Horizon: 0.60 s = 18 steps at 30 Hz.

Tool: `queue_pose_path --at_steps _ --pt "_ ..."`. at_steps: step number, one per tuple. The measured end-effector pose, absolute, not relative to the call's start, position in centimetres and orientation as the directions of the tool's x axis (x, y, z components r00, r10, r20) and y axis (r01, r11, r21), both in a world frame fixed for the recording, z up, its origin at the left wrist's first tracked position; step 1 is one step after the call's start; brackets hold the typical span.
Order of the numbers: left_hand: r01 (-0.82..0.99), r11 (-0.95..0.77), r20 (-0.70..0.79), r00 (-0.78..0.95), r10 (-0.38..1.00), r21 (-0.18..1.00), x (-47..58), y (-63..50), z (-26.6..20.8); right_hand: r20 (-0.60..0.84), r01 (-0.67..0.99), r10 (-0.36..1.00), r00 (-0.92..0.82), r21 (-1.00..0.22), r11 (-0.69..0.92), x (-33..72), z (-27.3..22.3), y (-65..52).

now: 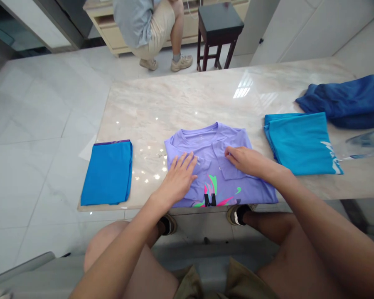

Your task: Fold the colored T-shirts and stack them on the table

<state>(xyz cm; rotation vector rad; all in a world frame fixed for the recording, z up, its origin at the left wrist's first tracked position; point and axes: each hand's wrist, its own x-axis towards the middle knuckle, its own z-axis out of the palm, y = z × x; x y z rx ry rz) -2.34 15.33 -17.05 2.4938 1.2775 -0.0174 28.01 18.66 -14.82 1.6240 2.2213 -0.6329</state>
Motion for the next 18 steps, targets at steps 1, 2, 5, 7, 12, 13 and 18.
queue_pose_path --at_steps 1,2,5,7,12,13,18 --pt "0.786 -0.550 -0.150 0.602 0.784 0.281 -2.3 15.4 -17.4 -0.481 0.952 0.822 -0.305 -0.165 0.256 28.4 -14.7 18.6" --pt "0.791 -0.544 -0.133 0.593 0.794 0.278 -2.1 15.5 -17.7 -0.470 0.956 0.832 -0.295 -0.155 0.251 28.7 -14.6 18.5" --pt "0.834 -0.466 -0.104 0.513 0.852 0.296 -1.3 16.4 -18.1 -0.463 0.969 0.852 -0.244 -0.092 0.228 29.5 -14.0 17.9" --pt "0.856 -0.413 -0.121 0.467 0.876 0.311 -0.6 17.1 -18.4 -0.456 0.976 0.864 -0.215 -0.058 0.212 30.0 -13.7 17.5" --pt "0.875 -0.345 -0.181 0.421 0.889 0.340 0.8 18.0 -18.6 -0.445 0.980 0.874 -0.195 -0.046 0.195 30.7 -13.7 16.9" --pt "0.875 -0.335 -0.189 0.415 0.890 0.349 0.9 18.2 -18.4 -0.454 0.976 0.865 -0.215 -0.059 0.211 30.8 -13.9 16.7" --pt "0.890 -0.239 -0.171 0.325 0.930 0.388 0.8 19.0 -16.8 -0.467 0.956 0.836 -0.290 -0.105 0.273 31.1 -15.1 15.9"
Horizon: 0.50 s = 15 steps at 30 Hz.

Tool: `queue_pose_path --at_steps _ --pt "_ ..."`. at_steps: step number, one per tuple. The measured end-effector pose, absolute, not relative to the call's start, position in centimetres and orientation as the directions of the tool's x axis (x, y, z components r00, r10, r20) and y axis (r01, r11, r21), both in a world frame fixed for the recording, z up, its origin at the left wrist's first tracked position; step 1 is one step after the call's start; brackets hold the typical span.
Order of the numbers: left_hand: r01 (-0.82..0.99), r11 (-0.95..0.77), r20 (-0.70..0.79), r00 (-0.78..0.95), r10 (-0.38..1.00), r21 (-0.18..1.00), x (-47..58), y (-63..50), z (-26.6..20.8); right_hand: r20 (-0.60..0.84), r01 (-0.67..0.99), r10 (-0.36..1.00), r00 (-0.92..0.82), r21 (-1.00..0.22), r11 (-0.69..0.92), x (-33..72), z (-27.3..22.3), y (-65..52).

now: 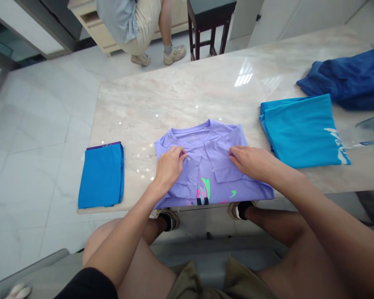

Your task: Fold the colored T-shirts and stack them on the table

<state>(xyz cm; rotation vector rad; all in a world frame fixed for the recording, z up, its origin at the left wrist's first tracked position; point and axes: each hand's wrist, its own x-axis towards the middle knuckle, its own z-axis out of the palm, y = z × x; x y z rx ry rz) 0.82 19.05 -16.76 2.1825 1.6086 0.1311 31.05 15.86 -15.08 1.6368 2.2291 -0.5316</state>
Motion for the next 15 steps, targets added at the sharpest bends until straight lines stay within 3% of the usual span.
queue_pose_path --at_steps 6,11,13,15 --pt "0.892 -0.160 -0.092 0.218 0.971 0.423 1.7 19.9 -16.4 -0.427 0.951 0.850 -0.308 -0.105 0.292 31.6 -16.6 14.9" --pt "0.843 -0.257 -0.103 0.343 0.934 0.472 0.2 21.0 -17.5 -0.426 0.961 0.863 -0.272 -0.163 0.222 32.7 -16.8 15.7" --pt "0.828 -0.273 -0.054 0.341 0.939 0.490 -1.8 21.6 -17.9 -0.363 0.965 0.901 -0.236 -0.197 0.173 33.4 -16.8 16.7" --pt "0.844 -0.261 0.021 0.285 0.958 0.468 -4.2 22.4 -18.2 -0.210 0.961 0.958 -0.194 -0.235 0.143 34.3 -17.2 18.1"
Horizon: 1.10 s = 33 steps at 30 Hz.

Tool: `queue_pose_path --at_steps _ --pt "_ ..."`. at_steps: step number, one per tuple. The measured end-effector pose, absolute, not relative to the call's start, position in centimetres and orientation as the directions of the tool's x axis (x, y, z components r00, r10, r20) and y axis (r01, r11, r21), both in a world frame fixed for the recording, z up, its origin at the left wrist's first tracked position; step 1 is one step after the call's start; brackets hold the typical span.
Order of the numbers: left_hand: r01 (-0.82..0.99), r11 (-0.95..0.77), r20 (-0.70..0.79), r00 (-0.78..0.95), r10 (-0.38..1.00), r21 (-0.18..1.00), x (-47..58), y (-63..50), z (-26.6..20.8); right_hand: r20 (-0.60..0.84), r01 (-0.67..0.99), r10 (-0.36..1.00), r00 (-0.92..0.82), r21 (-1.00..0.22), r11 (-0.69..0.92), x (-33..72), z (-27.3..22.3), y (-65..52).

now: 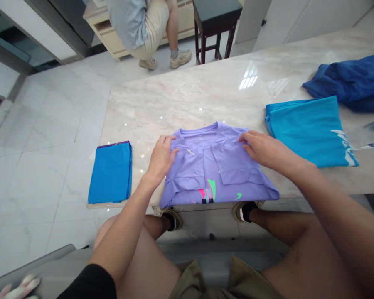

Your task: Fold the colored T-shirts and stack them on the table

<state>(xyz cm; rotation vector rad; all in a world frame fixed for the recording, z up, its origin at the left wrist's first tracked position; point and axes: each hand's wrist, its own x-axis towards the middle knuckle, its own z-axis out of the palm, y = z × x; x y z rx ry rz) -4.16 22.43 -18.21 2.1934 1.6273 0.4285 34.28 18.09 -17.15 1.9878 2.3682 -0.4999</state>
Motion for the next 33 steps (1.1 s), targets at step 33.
queue_pose_path --at_steps 33 --pt "0.863 -0.152 0.217 0.051 0.975 0.482 -6.4 48.2 -8.9 0.279 0.935 0.943 0.184 -0.347 -0.080 31.4 -6.9 40.6"
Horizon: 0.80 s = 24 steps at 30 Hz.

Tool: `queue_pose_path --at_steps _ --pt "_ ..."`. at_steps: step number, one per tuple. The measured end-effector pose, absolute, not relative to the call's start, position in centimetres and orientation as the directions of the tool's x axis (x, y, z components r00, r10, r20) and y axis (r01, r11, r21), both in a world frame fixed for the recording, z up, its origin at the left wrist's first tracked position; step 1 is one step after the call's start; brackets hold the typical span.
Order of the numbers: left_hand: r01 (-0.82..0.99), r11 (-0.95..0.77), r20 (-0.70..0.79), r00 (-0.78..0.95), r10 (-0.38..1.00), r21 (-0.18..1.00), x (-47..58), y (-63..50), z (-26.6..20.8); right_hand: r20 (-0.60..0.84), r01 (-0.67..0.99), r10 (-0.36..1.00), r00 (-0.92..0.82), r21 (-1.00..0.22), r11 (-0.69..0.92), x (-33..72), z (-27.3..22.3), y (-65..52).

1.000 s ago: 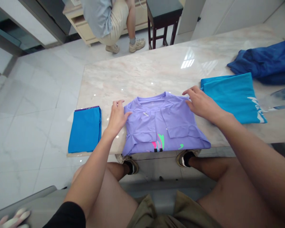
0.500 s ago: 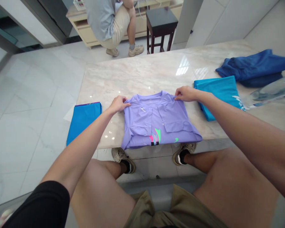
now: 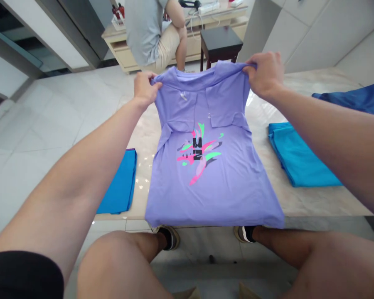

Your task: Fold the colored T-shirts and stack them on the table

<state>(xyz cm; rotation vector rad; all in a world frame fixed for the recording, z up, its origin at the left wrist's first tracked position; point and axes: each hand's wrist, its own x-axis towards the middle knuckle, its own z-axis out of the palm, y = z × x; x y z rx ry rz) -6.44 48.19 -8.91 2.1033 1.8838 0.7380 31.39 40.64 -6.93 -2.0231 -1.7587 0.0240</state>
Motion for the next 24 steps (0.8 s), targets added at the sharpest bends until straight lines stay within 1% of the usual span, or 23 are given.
queue_pose_path --at_steps 3,5,8,10,11,13,14,16,18,20,21,24 --pt "0.868 -0.275 0.308 0.151 0.939 0.414 -6.8 46.1 -5.8 0.373 0.933 0.910 0.178 -0.358 -0.036 31.6 -5.0 39.0" --pt "0.853 -0.359 0.352 0.226 0.908 0.378 -7.4 43.0 -4.8 0.400 0.943 0.911 0.099 -0.330 0.043 32.2 -4.5 36.5" --pt "0.818 -0.428 0.383 0.280 0.880 0.384 -9.1 36.8 -5.1 0.399 0.948 0.915 -0.067 -0.260 0.182 33.4 -4.8 30.8" --pt "0.801 -0.444 0.404 0.280 0.871 0.401 -10.6 31.9 -6.4 0.379 0.943 0.912 -0.156 -0.218 0.251 34.3 -5.7 26.2" --pt "0.789 -0.471 0.404 0.312 0.860 0.395 -11.3 29.4 -7.3 0.363 0.940 0.913 -0.187 -0.203 0.274 34.7 -6.4 23.8" --pt "0.741 -0.552 0.370 0.424 0.827 0.383 -12.9 24.6 -9.4 0.285 0.928 0.921 -0.265 -0.185 0.324 35.5 -8.1 19.0" --pt "0.717 -0.583 0.333 0.482 0.810 0.382 -13.5 22.4 -10.4 0.219 0.914 0.923 -0.317 -0.189 0.359 35.8 -9.1 16.9" --pt "0.695 -0.617 0.222 0.578 0.785 0.369 -14.5 18.5 -12.3 0.109 0.872 0.895 -0.432 -0.202 0.445 36.4 -11.1 13.2" --pt "0.693 -0.633 0.079 0.650 0.755 0.344 -14.9 15.6 -13.7 0.047 0.816 0.839 -0.542 -0.211 0.539 36.6 -13.1 10.5" --pt "0.694 -0.648 -0.023 0.687 0.726 0.313 -14.8 13.7 -14.5 0.046 0.770 0.796 -0.603 -0.226 0.596 36.4 -14.9 8.8" --pt "0.694 -0.654 -0.046 0.696 0.717 0.299 -14.6 13.0 -14.7 0.062 0.757 0.788 -0.613 -0.239 0.608 36.1 -15.6 8.2" --pt "0.701 -0.656 -0.053 0.694 0.718 0.282 -13.9 11.8 -15.4 0.095 0.730 0.779 -0.620 -0.296 0.616 34.9 -17.3 7.2"
